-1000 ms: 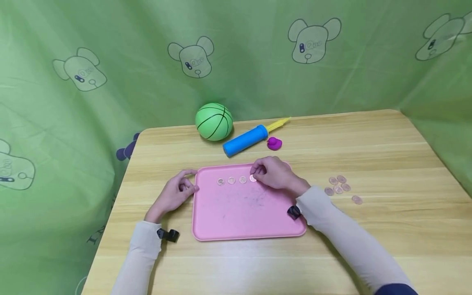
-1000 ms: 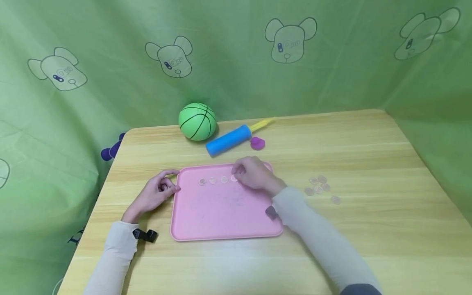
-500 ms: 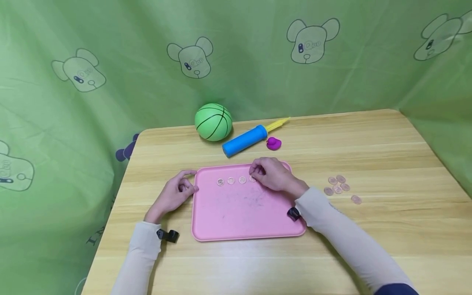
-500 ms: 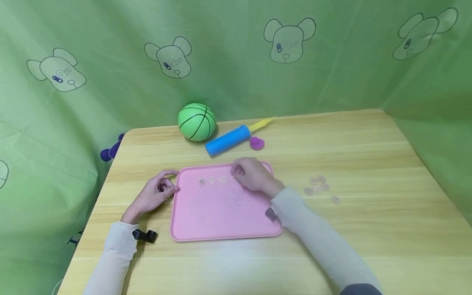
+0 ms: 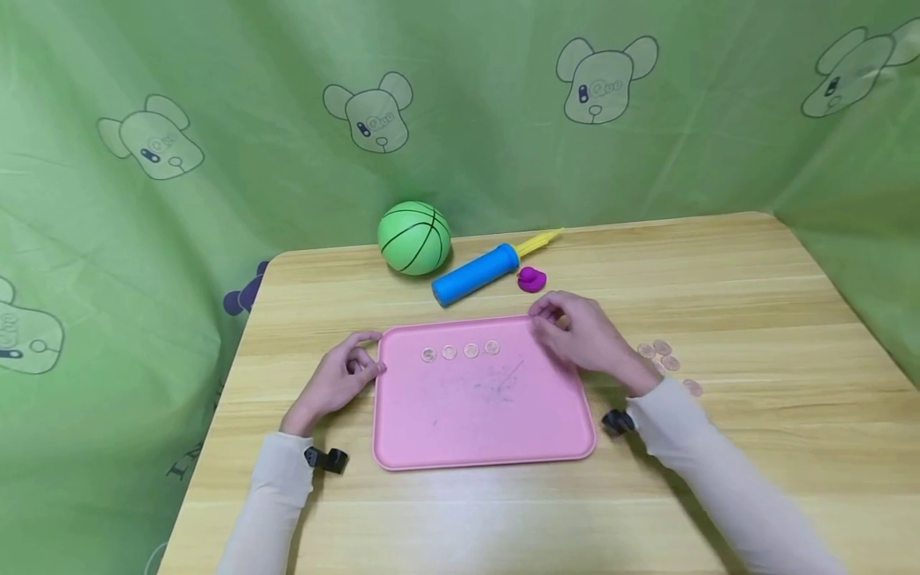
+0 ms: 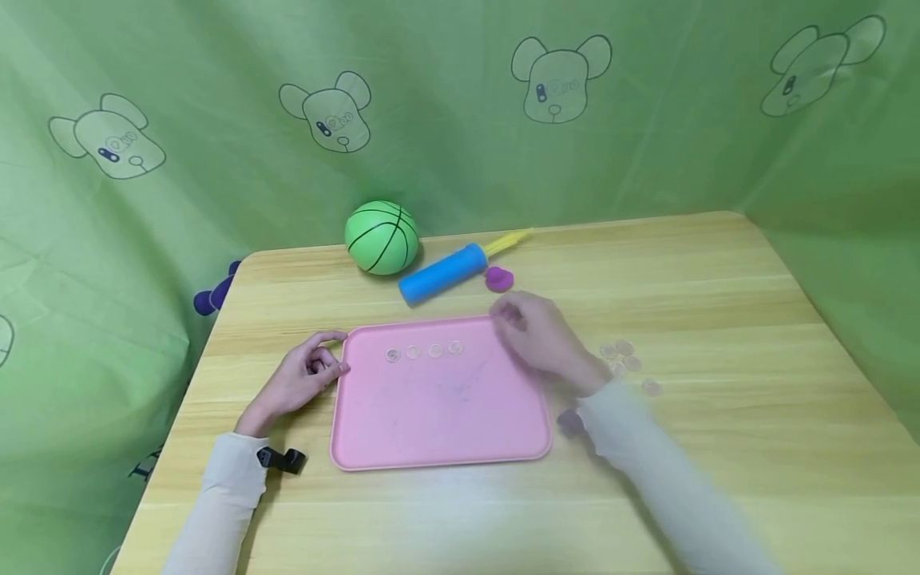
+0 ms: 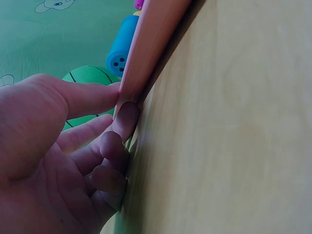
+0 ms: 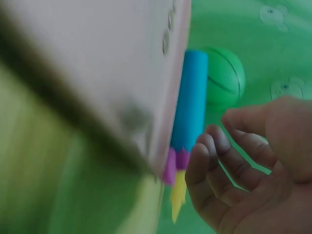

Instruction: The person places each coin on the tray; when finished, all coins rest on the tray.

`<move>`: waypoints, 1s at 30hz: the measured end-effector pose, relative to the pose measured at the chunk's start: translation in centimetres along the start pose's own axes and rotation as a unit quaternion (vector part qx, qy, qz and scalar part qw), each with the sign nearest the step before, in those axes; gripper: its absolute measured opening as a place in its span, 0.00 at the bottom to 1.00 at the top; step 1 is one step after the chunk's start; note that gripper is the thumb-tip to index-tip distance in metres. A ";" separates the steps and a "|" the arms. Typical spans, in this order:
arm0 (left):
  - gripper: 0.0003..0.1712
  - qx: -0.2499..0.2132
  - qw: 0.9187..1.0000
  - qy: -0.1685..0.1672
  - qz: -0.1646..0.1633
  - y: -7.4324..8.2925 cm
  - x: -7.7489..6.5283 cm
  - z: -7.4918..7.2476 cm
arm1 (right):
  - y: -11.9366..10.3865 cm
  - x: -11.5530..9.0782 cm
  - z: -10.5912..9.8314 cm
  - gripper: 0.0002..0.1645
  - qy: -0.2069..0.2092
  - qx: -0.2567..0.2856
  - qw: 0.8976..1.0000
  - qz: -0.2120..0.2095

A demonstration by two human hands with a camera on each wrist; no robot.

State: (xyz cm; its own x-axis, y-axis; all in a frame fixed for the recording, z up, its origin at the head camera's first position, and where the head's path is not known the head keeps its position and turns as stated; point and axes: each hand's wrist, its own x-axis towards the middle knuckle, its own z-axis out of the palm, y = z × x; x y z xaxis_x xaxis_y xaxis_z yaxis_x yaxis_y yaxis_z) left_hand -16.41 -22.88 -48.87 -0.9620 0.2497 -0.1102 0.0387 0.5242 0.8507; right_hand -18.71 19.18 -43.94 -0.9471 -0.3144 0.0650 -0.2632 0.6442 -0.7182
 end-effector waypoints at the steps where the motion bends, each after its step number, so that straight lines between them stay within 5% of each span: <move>1: 0.31 -0.001 1.000 0.001 -0.002 0.0 0.0 0.0 | 0.2 -0.3 -0.6 0.13 0.007 -0.009 1.000 -0.004; 7: 0.31 0.000 1.000 0.003 -0.001 -0.2 -0.1 0.0 | 2.1 -2.5 -4.0 0.12 0.043 -0.061 0.997 -0.014; 15: 0.31 0.002 1.000 0.004 0.000 -0.5 -0.3 0.0 | 4.3 -5.3 -7.2 0.17 0.029 -0.092 0.995 0.020; 30: 0.31 0.006 1.000 0.005 -0.003 -0.2 0.0 0.0 | 10.7 -7.8 -9.6 0.15 -0.007 -0.178 0.983 0.038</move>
State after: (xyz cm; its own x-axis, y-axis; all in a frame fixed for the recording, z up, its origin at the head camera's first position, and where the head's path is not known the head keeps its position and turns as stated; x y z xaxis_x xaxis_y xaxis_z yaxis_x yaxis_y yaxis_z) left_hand -16.44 -22.98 -49.01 -0.9647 0.2393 -0.1099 0.0367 0.5354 0.8438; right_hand -15.89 35.22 -45.49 -0.9647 -0.2631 0.0087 -0.2409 0.8692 -0.4317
